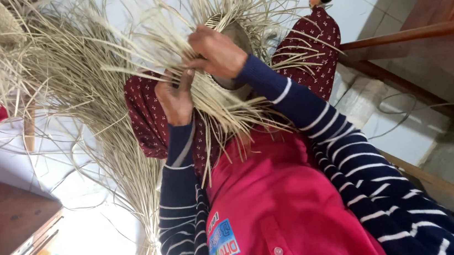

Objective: The person weaves strands of straw around a hat form, pulling and intertwining the fibers by hand.

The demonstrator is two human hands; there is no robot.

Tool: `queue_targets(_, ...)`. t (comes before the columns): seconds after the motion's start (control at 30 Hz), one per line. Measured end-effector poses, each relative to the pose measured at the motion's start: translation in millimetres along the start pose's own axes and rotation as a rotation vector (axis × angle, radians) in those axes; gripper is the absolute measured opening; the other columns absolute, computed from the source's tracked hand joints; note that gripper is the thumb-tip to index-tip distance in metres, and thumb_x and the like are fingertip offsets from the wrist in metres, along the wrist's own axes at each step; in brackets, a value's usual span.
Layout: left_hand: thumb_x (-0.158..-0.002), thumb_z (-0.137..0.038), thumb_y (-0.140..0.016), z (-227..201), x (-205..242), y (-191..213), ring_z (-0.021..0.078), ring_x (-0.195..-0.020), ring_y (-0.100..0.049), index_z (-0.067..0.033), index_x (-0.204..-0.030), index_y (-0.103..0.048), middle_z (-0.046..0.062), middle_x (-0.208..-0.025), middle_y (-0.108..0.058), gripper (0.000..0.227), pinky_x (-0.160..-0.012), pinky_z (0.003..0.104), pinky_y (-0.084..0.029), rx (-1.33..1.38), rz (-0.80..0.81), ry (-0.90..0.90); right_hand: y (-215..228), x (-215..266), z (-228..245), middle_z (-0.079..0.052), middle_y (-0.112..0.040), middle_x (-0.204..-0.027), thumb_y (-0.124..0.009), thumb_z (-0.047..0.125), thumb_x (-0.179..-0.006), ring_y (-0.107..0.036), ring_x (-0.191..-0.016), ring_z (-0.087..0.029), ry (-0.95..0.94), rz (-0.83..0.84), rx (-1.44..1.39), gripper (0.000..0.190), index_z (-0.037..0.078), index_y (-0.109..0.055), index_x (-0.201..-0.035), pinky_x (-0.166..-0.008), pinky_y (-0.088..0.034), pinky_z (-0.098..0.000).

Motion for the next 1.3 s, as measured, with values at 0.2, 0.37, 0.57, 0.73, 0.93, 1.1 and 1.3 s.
queue_targets(0.2,-0.084,-0.036,-0.066,-17,-6,-6,0.0244,-0.088,-0.068,-0.0052,-0.09,-0.068,0.008,-0.093,-0.069,0.031,-0.082,0.039,-0.055,0.64,0.225,0.289,-29,34,-10,-0.01,-0.033,-0.146,-0.042,0.01,-0.094,-0.036,-0.136,-0.019,0.24,0.194,-1.196,0.048,0.007,-0.029,-0.14,-0.121,-0.021,-0.0408)
queue_targets(0.37,-0.088,-0.034,-0.062,1,-9,-12,0.0126,-0.055,-0.062,-0.0089,-0.095,-0.065,0.005,-0.078,-0.069,0.026,-0.045,0.026,-0.053,-0.074,0.146,0.156,20,11,18,0.001,-0.062,-0.075,-0.055,-0.006,-0.075,-0.063,-0.065,-0.014,0.264,-0.503,0.123,0.025,0.018,-0.062,-0.075,-0.044,-0.05,-0.0241)
queue_targets(0.57,-0.092,-0.02,-0.066,15,-9,-11,0.0094,-0.028,-0.035,-0.0079,-0.052,-0.053,0.0,-0.042,-0.045,0.044,-0.025,0.026,-0.019,0.1,0.123,0.089,26,9,8,-0.01,-0.061,-0.083,-0.07,0.008,-0.086,-0.061,-0.07,-0.023,0.125,-0.11,-0.183,0.016,0.003,-0.059,-0.076,-0.058,-0.052,-0.0322)
queue_targets(0.73,-0.092,-0.023,-0.066,6,-22,-15,0.0141,-0.042,-0.045,-0.0078,-0.077,-0.058,0.003,-0.059,-0.055,0.022,-0.043,0.028,-0.036,0.162,0.248,0.155,5,31,-12,-0.012,-0.061,-0.101,-0.065,0.02,-0.09,-0.06,-0.09,-0.028,0.363,-0.391,-0.12,0.017,0.004,-0.067,-0.087,-0.074,-0.053,-0.0363)
queue_targets(0.93,-0.082,-0.05,-0.066,40,-11,-26,0.0093,-0.035,-0.029,-0.0139,-0.052,-0.044,-0.004,-0.046,-0.04,0.052,-0.032,0.028,-0.02,-0.128,0.132,0.214,31,7,-5,-0.006,-0.061,-0.086,-0.075,0.004,-0.081,-0.064,-0.062,-0.017,0.155,-0.466,-0.187,0.017,0.008,-0.058,-0.084,-0.05,-0.056,-0.024)
queue_targets(1.1,-0.086,-0.017,-0.068,6,-16,-15,0.0109,-0.041,-0.058,-0.0033,-0.084,-0.067,0.007,-0.071,-0.071,0.014,-0.03,0.024,-0.047,-0.044,0.127,0.14,17,-2,-10,-0.012,-0.044,-0.107,-0.077,0.019,-0.083,-0.051,-0.064,-0.019,0.057,-0.119,-0.156,0.022,0.003,-0.062,-0.086,-0.048,-0.049,-0.0313)
queue_targets(1.3,-0.085,-0.045,-0.066,52,-17,-27,0.0104,-0.031,-0.051,-0.0073,-0.059,-0.059,0.003,-0.045,-0.052,0.047,-0.026,0.023,-0.041,0.208,0.283,0.353,22,37,-3,-0.014,-0.047,-0.113,-0.075,0.008,-0.084,-0.055,-0.089,-0.023,0.261,-0.35,-0.155,0.013,0.001,-0.069,-0.077,-0.07,-0.058,-0.0324)
Point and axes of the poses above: each hand's wrist, its own x-axis away from the middle knuckle, its own y-axis out of the back of the hand, z = x × y, the point moved 6 cm from there along -x, towards the middle knuckle
